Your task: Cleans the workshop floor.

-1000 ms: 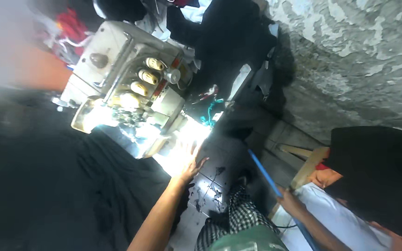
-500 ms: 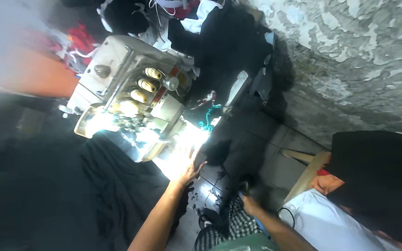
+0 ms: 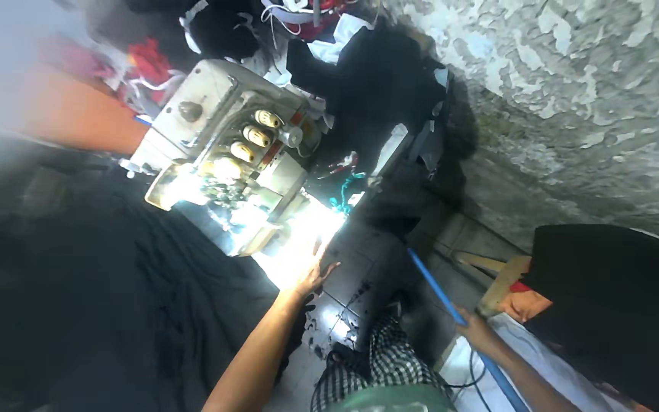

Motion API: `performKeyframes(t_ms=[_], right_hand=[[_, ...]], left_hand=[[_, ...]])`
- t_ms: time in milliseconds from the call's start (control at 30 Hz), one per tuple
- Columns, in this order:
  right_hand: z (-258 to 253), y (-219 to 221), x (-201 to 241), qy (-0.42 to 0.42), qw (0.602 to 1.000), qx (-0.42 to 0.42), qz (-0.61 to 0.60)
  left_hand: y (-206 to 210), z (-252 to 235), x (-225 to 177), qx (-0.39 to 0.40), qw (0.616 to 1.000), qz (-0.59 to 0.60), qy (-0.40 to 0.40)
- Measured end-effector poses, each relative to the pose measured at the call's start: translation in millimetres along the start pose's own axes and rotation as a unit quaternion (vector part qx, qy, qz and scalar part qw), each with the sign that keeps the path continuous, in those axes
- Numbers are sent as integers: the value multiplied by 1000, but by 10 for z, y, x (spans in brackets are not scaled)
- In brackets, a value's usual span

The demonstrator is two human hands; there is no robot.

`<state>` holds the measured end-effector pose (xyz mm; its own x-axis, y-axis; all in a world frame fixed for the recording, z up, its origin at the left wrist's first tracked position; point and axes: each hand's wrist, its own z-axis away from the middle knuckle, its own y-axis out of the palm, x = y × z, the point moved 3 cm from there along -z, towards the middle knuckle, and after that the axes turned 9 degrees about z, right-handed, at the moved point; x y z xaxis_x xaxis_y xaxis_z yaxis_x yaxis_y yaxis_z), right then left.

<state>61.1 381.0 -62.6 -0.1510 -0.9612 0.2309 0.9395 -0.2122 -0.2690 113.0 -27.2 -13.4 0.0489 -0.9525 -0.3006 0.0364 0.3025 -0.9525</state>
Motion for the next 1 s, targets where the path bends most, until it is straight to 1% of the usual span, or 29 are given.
performKeyframes(t_ms=[67, 100, 167, 233, 300, 367, 433, 500, 567, 633, 700, 767, 833, 867, 900, 933, 967, 1000], right_hand=[[-364, -149, 76, 26, 998, -36, -52], [-526, -152, 129, 37, 996, -42, -71], [-726, 17, 261, 55, 994, -28, -85], [-767, 411, 358, 50, 996, 21, -66], [-690, 868, 432, 22, 994, 99, -25], [-557, 1213, 517, -5, 983, 184, 16], [-433, 1378, 619, -24, 966, 257, 22], [-297, 1423, 694, -31, 950, 311, 11], [-139, 1362, 669, -39, 942, 333, -5], [29, 1178, 539, -56, 947, 314, -25], [233, 887, 383, -60, 961, 268, -40], [458, 568, 228, -48, 974, 213, -60], [599, 315, 60, -34, 985, 138, -93], [620, 229, -12, -24, 988, 101, -113], [626, 176, -65, -13, 989, 64, -134], [640, 145, -95, 0, 988, 32, -151], [652, 125, -120, 11, 986, 0, -165], [661, 108, -136, 23, 984, -28, -176]], left_hand=[[1, 11, 4, -2, 1000, 2, 4], [6, 19, 8, -10, 1000, -2, 9], [2, 18, 5, -14, 1000, -3, 11], [19, 18, 20, -15, 1000, -13, 9], [28, 20, 30, -24, 1000, -5, 16], [25, 30, 22, -14, 1000, 10, 7], [21, 22, 14, -15, 1000, 19, -2], [19, 38, 33, -10, 1000, 22, -15], [28, 52, 47, -19, 1000, 12, -9], [13, 49, 32, -23, 1000, 13, -9], [-29, 34, -1, 2, 999, 34, -29], [-26, 42, -15, -8, 999, 37, -19], [-41, 25, -56, -46, 998, 53, 1], [-119, -10, -129, -39, 998, 58, -10], [-282, -72, -250, 30, 997, 46, -57], [-524, -182, -423, 181, 973, 25, -137], [-614, -240, -494, 242, 956, 18, -166], [-517, -178, -430, 174, 976, 36, -127]])
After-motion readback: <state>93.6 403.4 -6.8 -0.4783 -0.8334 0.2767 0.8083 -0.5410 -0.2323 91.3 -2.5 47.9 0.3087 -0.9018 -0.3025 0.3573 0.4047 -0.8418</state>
